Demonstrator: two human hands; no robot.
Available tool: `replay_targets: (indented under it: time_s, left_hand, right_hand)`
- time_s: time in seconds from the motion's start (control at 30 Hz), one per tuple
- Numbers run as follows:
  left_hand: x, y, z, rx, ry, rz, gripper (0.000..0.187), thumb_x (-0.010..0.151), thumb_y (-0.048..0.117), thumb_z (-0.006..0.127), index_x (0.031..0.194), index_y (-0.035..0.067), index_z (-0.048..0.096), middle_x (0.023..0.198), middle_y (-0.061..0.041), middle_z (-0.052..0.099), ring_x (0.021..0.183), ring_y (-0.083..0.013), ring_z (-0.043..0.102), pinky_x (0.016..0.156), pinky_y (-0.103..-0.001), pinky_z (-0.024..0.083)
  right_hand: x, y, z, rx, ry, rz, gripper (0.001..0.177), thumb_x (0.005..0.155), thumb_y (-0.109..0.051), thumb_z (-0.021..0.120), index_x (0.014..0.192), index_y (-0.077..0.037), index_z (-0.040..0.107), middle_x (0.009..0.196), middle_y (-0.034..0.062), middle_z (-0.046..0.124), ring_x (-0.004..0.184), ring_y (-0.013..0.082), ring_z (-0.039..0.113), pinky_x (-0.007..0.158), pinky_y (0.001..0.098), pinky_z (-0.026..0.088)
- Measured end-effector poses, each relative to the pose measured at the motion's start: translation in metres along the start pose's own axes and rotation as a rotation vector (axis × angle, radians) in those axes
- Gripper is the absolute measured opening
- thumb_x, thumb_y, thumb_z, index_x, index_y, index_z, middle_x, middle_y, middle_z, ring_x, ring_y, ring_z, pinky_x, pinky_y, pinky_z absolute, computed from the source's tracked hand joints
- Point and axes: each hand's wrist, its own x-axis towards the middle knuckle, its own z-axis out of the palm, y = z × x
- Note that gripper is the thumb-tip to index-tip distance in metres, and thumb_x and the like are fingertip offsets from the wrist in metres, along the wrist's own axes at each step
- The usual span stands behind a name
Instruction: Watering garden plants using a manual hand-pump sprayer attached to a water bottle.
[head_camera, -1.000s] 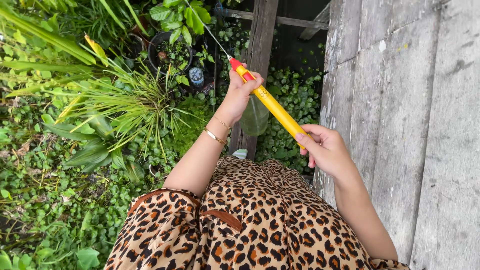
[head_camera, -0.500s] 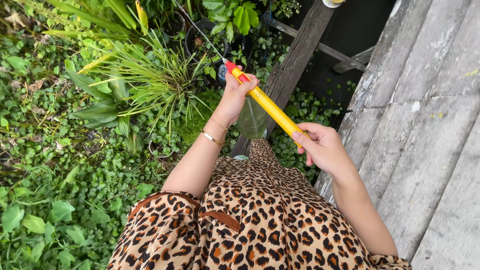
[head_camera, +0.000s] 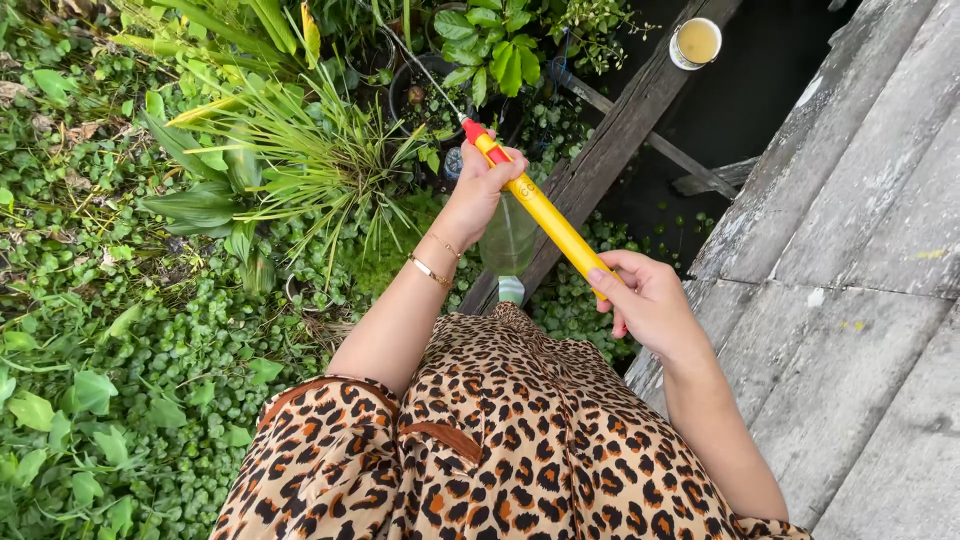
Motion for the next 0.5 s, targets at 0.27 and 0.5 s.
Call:
replay_targets:
  time_s: [0.27, 0.5]
  left_hand:
    - [0.027, 0.001, 0.040, 0.063, -0.152, -0.042, 0.066, 0.093, 0.012, 0.070, 0.140, 0.003, 0.024, 0.108, -0.005, 0.062, 0.105, -0.0149, 0.060, 0.104, -0.032, 0.044]
    - [0.025, 0.002, 0.066, 0.048, -0.276, -0.091, 0.064, 0.092, 0.010, 0.069, 0.137, 0.008, 0.025, 0.110, -0.007, 0.061, 0.106, -0.0164, 0.060, 0.102, -0.033, 0.048]
  right_hand:
    - [-0.017, 0.015, -0.016, 0.056, 0.084, -0.051, 0.024, 0.096, -0.019, 0.066, 0.113, -0.002, 0.068, 0.068, 0.0039, 0.063, 0.041, 0.0068, 0.051, 0.036, 0.0220, 0.040]
    - [-0.045, 0.023, -0.007, 0.108, 0.202, -0.052, 0.024, 0.097, -0.021, 0.066, 0.112, -0.002, 0.066, 0.068, 0.0044, 0.064, 0.040, 0.0074, 0.051, 0.036, 0.0223, 0.039]
